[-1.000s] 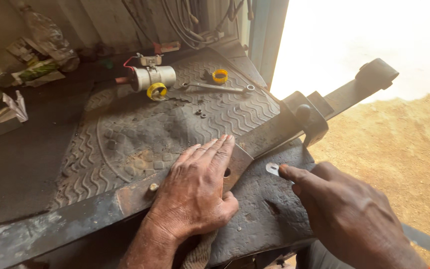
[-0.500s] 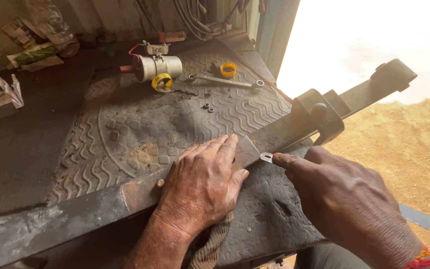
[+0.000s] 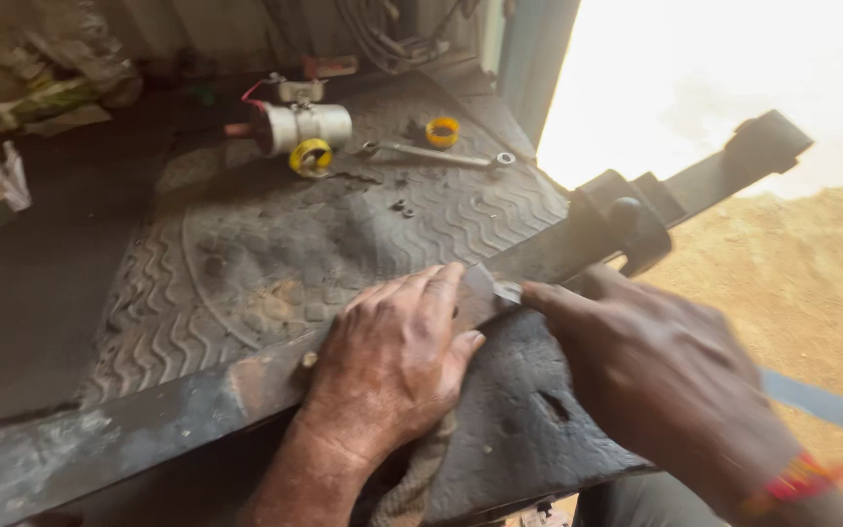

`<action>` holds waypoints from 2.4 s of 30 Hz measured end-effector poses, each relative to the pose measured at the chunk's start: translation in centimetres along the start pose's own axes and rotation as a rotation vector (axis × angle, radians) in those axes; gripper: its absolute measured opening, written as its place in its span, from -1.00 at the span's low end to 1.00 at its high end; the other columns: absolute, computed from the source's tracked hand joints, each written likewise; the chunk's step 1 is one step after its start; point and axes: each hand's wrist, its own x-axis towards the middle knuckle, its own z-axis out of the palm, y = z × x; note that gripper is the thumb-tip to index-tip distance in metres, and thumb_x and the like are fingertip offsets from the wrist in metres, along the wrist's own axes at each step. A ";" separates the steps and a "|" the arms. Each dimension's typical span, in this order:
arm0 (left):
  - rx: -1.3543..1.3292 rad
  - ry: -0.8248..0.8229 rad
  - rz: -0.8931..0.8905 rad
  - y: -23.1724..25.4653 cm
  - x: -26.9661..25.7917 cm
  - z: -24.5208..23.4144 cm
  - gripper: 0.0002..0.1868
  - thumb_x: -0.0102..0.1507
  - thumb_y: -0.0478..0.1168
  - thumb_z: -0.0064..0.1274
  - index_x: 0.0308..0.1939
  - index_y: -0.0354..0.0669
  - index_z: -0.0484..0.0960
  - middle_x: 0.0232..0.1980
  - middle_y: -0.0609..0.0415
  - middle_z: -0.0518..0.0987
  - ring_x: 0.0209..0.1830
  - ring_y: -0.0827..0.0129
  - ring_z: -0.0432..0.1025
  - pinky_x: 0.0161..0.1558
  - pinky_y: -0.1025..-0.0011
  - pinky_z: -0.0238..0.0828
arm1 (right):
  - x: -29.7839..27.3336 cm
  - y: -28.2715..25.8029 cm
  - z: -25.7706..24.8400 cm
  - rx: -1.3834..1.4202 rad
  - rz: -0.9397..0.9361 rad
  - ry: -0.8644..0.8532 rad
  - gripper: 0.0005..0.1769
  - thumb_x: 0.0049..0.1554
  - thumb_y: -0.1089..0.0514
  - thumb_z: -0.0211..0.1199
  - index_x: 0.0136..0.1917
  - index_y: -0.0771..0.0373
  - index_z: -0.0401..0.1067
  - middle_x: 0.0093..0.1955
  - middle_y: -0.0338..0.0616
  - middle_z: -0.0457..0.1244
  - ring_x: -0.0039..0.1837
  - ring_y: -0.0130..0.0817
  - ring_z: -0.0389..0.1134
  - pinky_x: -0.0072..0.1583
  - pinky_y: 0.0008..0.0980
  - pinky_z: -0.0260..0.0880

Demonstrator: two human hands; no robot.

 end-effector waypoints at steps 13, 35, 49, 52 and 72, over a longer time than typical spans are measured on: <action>-0.034 0.081 0.041 -0.3 -0.5 -0.2 -0.38 0.17 -0.04 0.20 0.24 -0.27 0.47 0.21 -0.18 0.57 0.23 -0.04 0.44 0.28 0.07 0.29 | -1.3 -0.6 1.0 -0.067 0.107 -0.141 -0.46 0.26 0.00 0.04 0.50 -0.35 0.34 -0.14 -0.33 0.24 -0.24 -0.49 0.32 -0.24 -0.39 0.39; -0.010 -0.046 -0.159 0.5 0.1 -1.2 -0.30 0.24 0.02 0.15 0.38 -0.23 0.38 0.19 -0.17 0.56 0.17 0.02 0.47 0.22 0.08 0.35 | 0.4 -1.5 -0.2 -0.012 -0.023 -0.029 -0.54 0.20 0.06 0.14 0.35 -0.22 0.44 -0.16 -0.31 0.28 -0.19 -0.39 0.33 -0.19 -0.27 0.37; 0.001 -0.030 -0.144 0.8 0.0 -0.9 -0.32 0.21 0.03 0.18 0.34 -0.18 0.43 0.14 -0.13 0.59 0.12 0.03 0.52 0.18 0.06 0.41 | -0.7 -1.2 1.0 0.018 0.082 -0.119 -0.51 0.31 0.01 0.04 0.49 -0.20 0.39 -0.16 -0.32 0.28 -0.23 -0.42 0.32 -0.22 -0.34 0.39; 0.016 -0.057 -0.136 0.8 -0.2 -1.0 -0.38 0.22 0.01 0.17 0.29 -0.18 0.43 0.10 -0.11 0.62 0.12 0.04 0.52 0.21 0.08 0.40 | -0.9 -1.4 1.3 0.102 0.009 0.008 -0.53 0.24 0.03 0.10 0.41 -0.14 0.45 -0.19 -0.24 0.30 -0.24 -0.38 0.31 -0.23 -0.28 0.35; -0.002 -0.108 -0.145 0.4 0.1 -1.4 -0.45 0.24 0.03 0.15 0.20 -0.19 0.44 0.07 -0.12 0.60 0.13 0.05 0.49 0.21 0.07 0.37 | -1.9 -0.8 -0.7 -0.020 0.175 -0.273 -0.47 0.29 -0.10 0.01 0.51 -0.42 0.36 -0.15 -0.45 0.28 -0.21 -0.48 0.31 -0.20 -0.43 0.38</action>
